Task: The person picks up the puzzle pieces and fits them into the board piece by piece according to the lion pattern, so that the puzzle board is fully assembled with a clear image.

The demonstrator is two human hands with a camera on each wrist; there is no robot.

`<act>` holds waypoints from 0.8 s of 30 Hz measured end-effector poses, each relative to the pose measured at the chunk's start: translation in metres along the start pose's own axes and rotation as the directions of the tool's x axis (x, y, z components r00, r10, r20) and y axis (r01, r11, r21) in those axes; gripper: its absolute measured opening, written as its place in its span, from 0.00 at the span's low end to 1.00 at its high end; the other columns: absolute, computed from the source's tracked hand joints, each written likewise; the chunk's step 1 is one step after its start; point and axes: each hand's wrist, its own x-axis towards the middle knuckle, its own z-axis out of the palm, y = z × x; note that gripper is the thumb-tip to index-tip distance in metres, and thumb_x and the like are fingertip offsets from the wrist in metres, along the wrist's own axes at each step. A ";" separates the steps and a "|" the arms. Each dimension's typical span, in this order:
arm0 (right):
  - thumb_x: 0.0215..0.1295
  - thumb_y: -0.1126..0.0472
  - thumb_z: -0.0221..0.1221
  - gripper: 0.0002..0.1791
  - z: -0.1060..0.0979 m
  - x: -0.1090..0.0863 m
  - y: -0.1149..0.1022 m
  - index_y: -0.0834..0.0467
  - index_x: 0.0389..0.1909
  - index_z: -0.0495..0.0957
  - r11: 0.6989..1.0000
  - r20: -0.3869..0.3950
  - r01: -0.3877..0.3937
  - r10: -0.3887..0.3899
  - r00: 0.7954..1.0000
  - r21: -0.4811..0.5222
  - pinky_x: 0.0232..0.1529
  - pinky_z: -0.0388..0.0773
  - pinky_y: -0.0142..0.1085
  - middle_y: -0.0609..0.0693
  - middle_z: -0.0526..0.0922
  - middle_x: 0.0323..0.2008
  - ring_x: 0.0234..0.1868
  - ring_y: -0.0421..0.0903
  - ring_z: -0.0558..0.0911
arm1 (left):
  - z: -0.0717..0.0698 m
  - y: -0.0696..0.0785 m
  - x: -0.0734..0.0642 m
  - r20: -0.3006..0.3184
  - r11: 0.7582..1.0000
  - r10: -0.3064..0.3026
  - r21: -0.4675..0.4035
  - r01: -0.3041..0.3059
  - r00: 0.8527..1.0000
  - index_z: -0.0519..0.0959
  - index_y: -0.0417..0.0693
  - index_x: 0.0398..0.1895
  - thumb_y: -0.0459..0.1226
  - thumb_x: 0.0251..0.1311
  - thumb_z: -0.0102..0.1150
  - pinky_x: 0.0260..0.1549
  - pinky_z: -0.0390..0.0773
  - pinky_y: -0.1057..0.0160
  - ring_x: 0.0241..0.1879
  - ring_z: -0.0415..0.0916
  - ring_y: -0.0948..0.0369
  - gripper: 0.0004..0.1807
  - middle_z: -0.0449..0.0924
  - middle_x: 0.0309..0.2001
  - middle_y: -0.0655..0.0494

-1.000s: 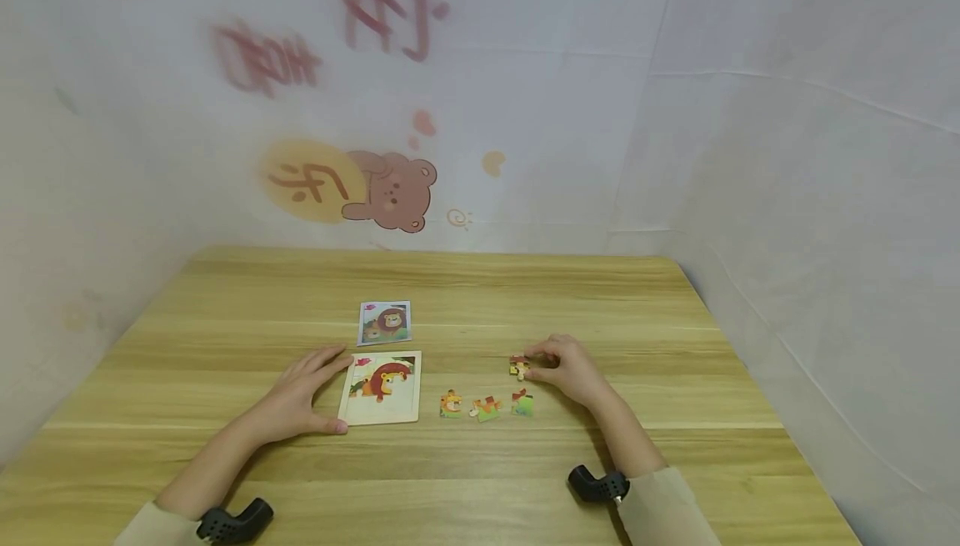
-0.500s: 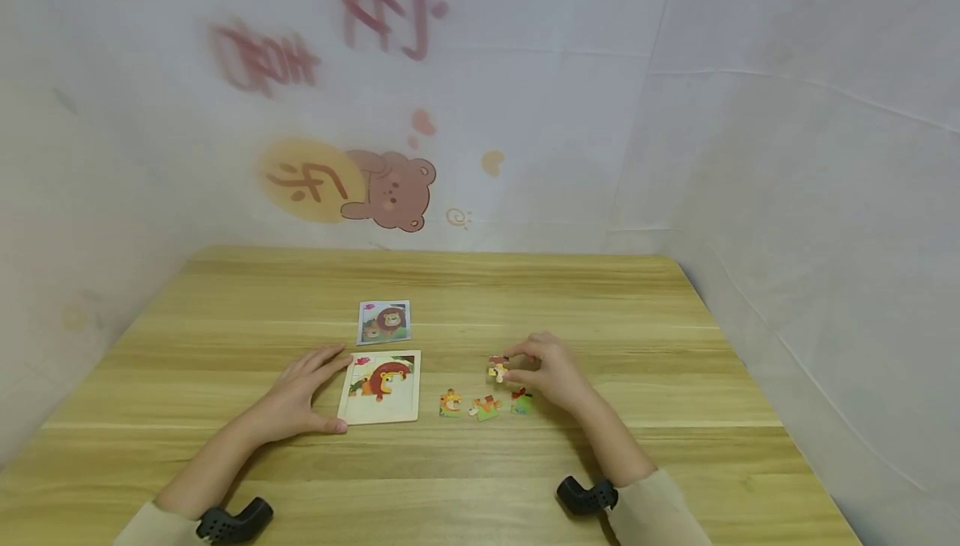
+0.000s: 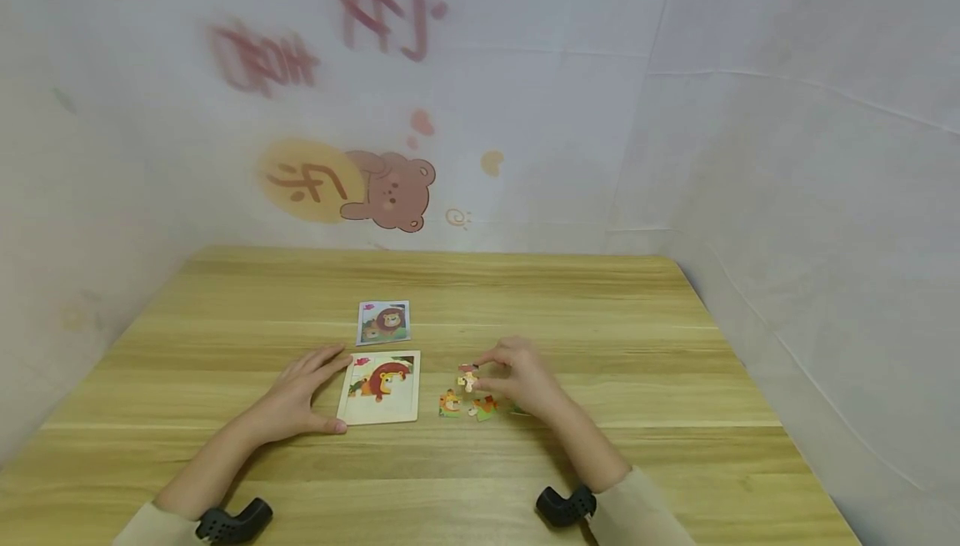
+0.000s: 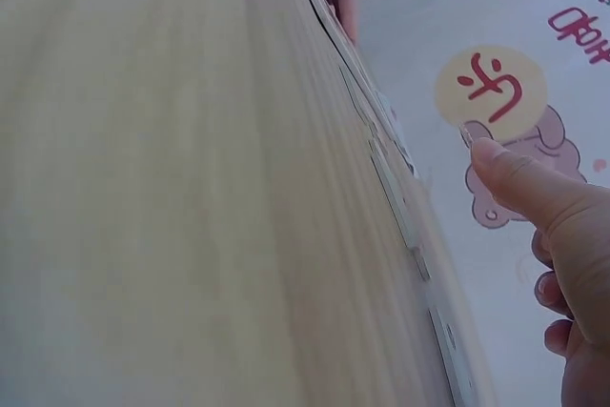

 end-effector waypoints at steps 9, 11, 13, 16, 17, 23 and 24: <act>0.47 0.51 0.73 0.17 0.012 0.009 -0.014 0.50 0.39 0.86 0.999 0.013 0.046 -0.045 0.999 -0.010 0.30 0.65 0.33 0.44 0.76 0.25 0.29 0.40 0.66 | -0.001 0.001 0.000 0.000 1.000 -0.001 -0.006 0.001 1.000 0.66 0.42 0.68 0.68 0.35 0.68 0.59 0.48 0.33 0.68 0.49 0.39 0.59 0.56 0.70 0.39; 0.47 0.51 0.73 0.17 0.015 0.010 -0.017 0.51 0.39 0.86 0.998 0.004 0.063 -0.063 0.998 -0.014 0.30 0.65 0.33 0.44 0.77 0.25 0.29 0.40 0.66 | -0.001 0.001 0.000 0.000 1.000 -0.002 -0.005 0.002 1.000 0.66 0.42 0.68 0.68 0.35 0.68 0.59 0.48 0.33 0.68 0.49 0.39 0.59 0.56 0.70 0.39; 0.47 0.50 0.73 0.17 0.018 0.012 -0.019 0.51 0.39 0.86 0.997 0.000 0.072 -0.072 0.997 -0.015 0.30 0.65 0.33 0.44 0.77 0.26 0.30 0.39 0.66 | -0.001 0.001 0.000 0.002 1.000 -0.002 -0.004 0.002 1.000 0.66 0.43 0.69 0.68 0.35 0.68 0.59 0.48 0.33 0.68 0.48 0.39 0.59 0.56 0.70 0.39; 0.47 0.50 0.73 0.17 0.023 0.014 -0.021 0.51 0.39 0.86 0.998 0.000 0.067 -0.067 0.998 -0.014 0.30 0.65 0.33 0.44 0.76 0.25 0.30 0.39 0.65 | 0.000 0.001 0.000 0.004 1.000 -0.002 -0.003 0.002 1.000 0.66 0.43 0.69 0.68 0.35 0.67 0.59 0.48 0.33 0.68 0.48 0.39 0.59 0.56 0.70 0.39; 0.47 0.49 0.72 0.17 0.024 0.015 -0.022 0.51 0.39 0.86 0.998 0.001 0.058 -0.058 0.998 -0.017 0.30 0.65 0.33 0.44 0.76 0.25 0.30 0.38 0.65 | 0.000 0.001 0.000 0.005 1.000 -0.001 -0.002 0.001 1.000 0.65 0.43 0.69 0.68 0.35 0.67 0.59 0.48 0.33 0.68 0.48 0.39 0.59 0.56 0.70 0.39; 0.47 0.48 0.73 0.18 0.033 0.020 -0.031 0.52 0.38 0.86 0.999 -0.017 0.016 -0.017 1.000 -0.047 0.29 0.63 0.33 0.45 0.74 0.23 0.28 0.38 0.63 | 0.000 0.000 0.000 0.006 1.000 -0.004 -0.002 0.004 1.000 0.66 0.43 0.69 0.68 0.35 0.67 0.59 0.48 0.33 0.68 0.48 0.39 0.59 0.56 0.70 0.40; 0.46 0.48 0.73 0.18 0.034 0.021 -0.033 0.52 0.38 0.86 0.999 -0.023 0.015 -0.016 1.000 -0.048 0.29 0.62 0.33 0.46 0.73 0.23 0.28 0.38 0.63 | 0.000 0.000 0.000 0.006 1.000 -0.005 -0.003 0.005 1.000 0.66 0.43 0.69 0.68 0.35 0.67 0.59 0.48 0.33 0.68 0.48 0.40 0.59 0.56 0.70 0.40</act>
